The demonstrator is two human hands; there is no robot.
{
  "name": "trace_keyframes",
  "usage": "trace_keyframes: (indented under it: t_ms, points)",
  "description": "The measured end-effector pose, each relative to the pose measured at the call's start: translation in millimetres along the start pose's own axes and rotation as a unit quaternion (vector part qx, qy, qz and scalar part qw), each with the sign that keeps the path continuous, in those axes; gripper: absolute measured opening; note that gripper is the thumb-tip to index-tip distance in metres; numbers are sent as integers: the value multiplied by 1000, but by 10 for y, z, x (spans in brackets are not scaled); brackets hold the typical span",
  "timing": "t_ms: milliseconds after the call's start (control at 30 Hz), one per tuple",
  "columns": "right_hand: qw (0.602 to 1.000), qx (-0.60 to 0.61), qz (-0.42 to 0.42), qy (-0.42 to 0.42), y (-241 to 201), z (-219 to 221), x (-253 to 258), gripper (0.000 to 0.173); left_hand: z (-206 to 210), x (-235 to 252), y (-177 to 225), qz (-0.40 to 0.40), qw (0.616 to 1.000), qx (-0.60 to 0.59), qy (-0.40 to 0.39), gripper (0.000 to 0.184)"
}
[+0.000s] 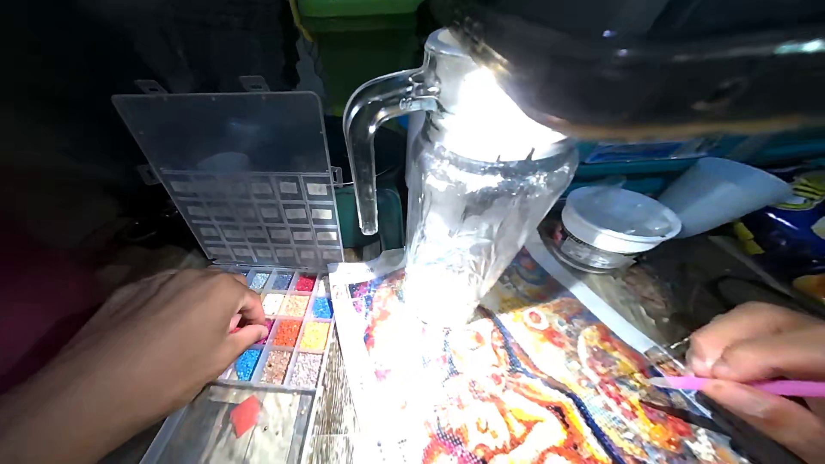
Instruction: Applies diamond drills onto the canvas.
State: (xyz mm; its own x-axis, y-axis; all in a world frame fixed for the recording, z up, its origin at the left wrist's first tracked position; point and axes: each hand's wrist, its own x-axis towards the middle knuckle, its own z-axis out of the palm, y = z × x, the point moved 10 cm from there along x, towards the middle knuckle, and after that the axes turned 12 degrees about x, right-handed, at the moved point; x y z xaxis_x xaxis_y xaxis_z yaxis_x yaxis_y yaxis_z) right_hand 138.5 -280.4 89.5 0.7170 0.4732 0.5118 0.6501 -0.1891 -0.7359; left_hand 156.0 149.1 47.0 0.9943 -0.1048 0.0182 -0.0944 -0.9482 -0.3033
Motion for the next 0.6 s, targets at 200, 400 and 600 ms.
trace_keyframes:
  t_ms: [200,400,600]
  points:
    - [1000,11,5,5,-9,-46,-28,10,23,50,37,0,999,23,-28,15]
    - [1000,7,1,1,-38,-40,-20,11,-55,9,53,23,999,-20,26,17]
    - [1000,-7,8,24,37,-122,-117,8,-270,-77,64,-1,989,-139,-46,3]
